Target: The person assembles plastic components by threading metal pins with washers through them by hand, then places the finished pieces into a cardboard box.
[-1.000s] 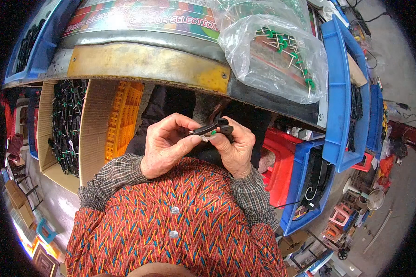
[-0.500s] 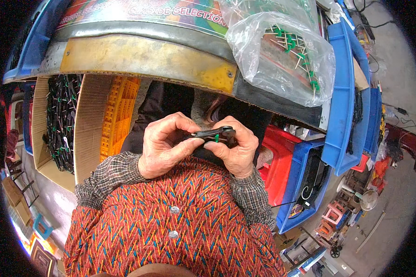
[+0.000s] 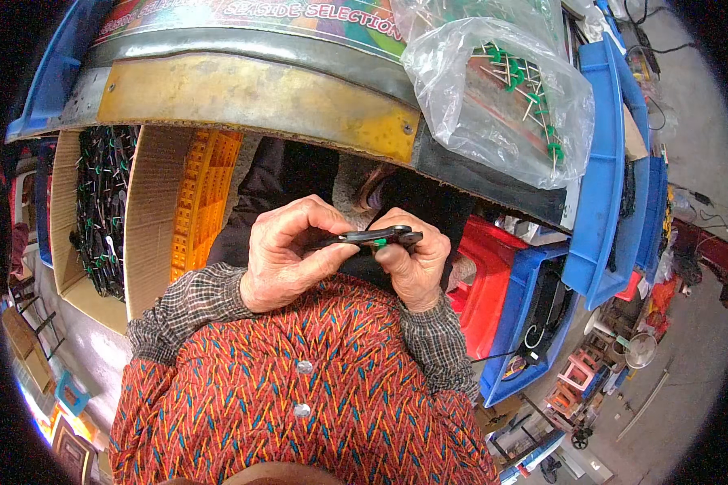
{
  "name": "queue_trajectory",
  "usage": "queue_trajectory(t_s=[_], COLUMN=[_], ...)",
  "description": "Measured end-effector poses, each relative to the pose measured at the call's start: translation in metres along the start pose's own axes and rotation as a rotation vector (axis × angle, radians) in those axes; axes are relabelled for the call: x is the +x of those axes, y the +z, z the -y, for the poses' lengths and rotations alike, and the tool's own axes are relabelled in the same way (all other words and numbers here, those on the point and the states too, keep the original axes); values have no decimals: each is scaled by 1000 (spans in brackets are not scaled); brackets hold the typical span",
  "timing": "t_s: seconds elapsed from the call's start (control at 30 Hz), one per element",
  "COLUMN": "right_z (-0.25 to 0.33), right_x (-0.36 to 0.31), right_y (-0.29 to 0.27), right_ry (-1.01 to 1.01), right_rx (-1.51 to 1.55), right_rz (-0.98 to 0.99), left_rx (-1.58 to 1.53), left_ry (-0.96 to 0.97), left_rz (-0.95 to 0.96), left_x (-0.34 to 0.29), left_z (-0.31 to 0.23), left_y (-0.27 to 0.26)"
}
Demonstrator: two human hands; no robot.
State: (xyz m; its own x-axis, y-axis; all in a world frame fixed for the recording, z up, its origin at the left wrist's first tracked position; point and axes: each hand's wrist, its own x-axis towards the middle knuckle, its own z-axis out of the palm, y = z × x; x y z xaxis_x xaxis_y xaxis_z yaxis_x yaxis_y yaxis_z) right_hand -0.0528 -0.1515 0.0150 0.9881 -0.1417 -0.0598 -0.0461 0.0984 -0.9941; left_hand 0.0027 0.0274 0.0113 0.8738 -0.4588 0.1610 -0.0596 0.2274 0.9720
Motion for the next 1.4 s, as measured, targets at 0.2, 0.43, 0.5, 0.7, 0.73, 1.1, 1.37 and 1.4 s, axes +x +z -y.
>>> queue_trajectory(t_s=[0.2,0.43,0.5,0.7,0.73,1.1,1.37,1.4], right_z=[-2,2,-4,-1,1,-5,0,-3], right_x=[0,3,1,2,2,2,3,3], right_y=[-2,3,-3,-5,-4,-5,-1,-4], right_ry=[-97,-138,-132,-9,-40,-32,117,81], right_rx=[-64,-107,-97,52,-5,27,167,153], right_rz=[-7,-23,-21,31,16,1,-32,-21], left_rx=[0,-4,10,39,39,55,112,108], left_ry=[39,30,29,98,97,109,203,209], left_rz=[-11,-19,-13,-25,-27,-9,-15,-11], left_x=[1,3,3,5,5,5,7,7], left_z=[4,2,3,3,3,3,8,8], left_y=[1,0,0,1,1,0,-1,0])
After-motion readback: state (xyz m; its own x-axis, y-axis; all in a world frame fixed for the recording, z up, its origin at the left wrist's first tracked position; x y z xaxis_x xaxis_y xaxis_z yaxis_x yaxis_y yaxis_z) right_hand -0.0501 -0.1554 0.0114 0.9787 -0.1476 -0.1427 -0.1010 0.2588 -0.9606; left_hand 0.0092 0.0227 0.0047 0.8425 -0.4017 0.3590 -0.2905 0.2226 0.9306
